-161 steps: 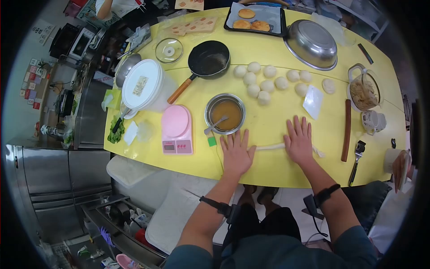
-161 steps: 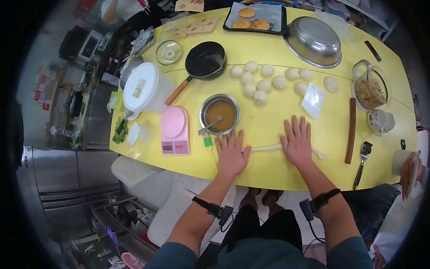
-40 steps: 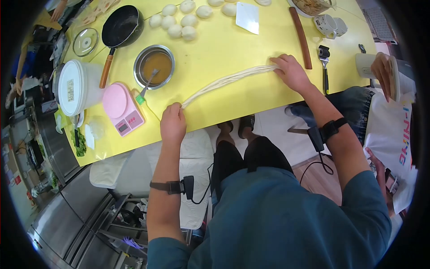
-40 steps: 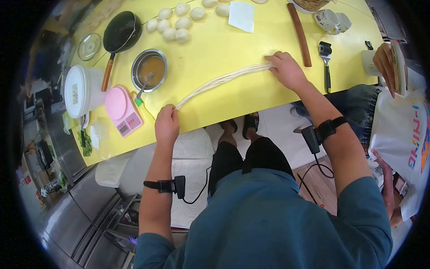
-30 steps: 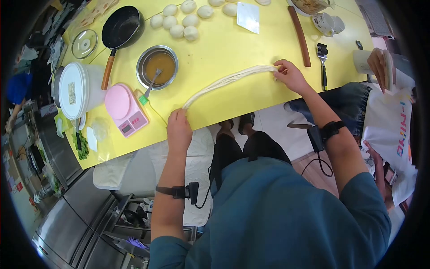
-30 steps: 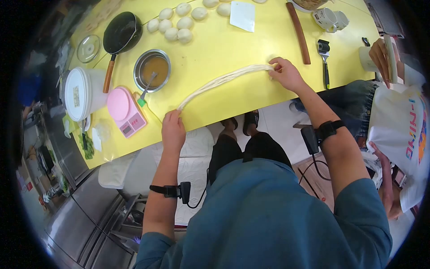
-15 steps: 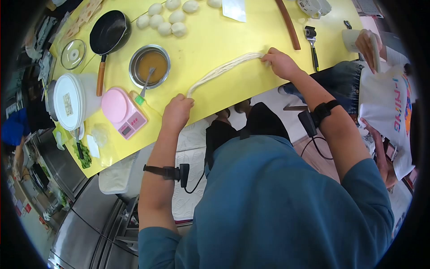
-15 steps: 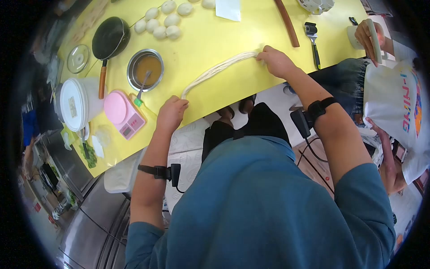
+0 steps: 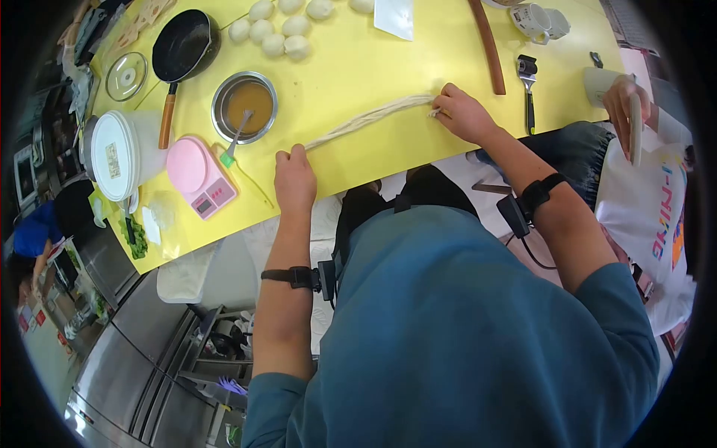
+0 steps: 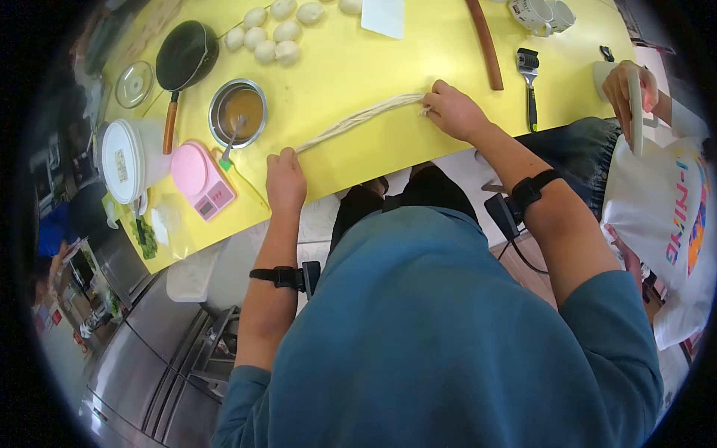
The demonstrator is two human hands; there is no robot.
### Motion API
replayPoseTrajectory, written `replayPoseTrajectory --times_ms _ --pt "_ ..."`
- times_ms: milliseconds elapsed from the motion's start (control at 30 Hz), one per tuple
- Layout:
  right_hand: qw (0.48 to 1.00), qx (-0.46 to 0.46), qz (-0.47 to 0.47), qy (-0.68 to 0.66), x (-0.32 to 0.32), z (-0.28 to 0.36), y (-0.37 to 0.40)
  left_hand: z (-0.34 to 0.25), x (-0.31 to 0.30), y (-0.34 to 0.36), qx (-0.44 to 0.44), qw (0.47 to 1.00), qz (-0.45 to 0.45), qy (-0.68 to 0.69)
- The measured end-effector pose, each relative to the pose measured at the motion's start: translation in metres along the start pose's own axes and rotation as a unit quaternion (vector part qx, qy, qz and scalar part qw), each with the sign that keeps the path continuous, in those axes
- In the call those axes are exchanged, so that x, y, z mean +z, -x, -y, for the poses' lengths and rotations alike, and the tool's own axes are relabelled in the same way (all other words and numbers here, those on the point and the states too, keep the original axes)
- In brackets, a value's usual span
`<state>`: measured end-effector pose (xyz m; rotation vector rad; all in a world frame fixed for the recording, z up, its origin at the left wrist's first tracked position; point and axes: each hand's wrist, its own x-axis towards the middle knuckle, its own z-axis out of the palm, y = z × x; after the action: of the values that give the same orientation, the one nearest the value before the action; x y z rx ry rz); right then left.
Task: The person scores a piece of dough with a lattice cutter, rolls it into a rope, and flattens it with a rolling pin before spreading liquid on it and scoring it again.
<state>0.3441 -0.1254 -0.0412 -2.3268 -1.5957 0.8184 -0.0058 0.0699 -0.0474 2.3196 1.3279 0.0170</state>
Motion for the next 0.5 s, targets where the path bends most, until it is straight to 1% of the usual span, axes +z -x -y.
replayPoseTrajectory --times_ms 67,167,267,367,467,500 --pt "1.000 -0.002 0.000 -0.004 0.003 -0.002 -0.002 -0.008 -0.005 0.001 -0.005 0.995 0.070 -0.071" --pt "0.999 -0.003 -0.012 -0.041 0.008 -0.008 -0.007 0.002 0.006 0.014 0.103 0.992 0.051 -0.050" --pt "0.997 0.003 -0.027 -0.073 0.012 -0.013 -0.008 0.001 -0.006 0.014 0.129 0.985 0.090 -0.066" --pt "0.996 0.005 -0.025 -0.090 0.017 -0.019 -0.009 -0.001 -0.021 -0.004 0.068 0.979 0.179 -0.075" --pt "0.994 0.005 -0.018 -0.104 0.014 -0.018 -0.006 0.013 -0.010 -0.013 0.069 0.989 0.131 -0.024" --pt "0.994 0.003 -0.022 -0.103 0.013 -0.017 -0.005 0.010 -0.009 -0.012 0.044 0.994 0.100 0.002"
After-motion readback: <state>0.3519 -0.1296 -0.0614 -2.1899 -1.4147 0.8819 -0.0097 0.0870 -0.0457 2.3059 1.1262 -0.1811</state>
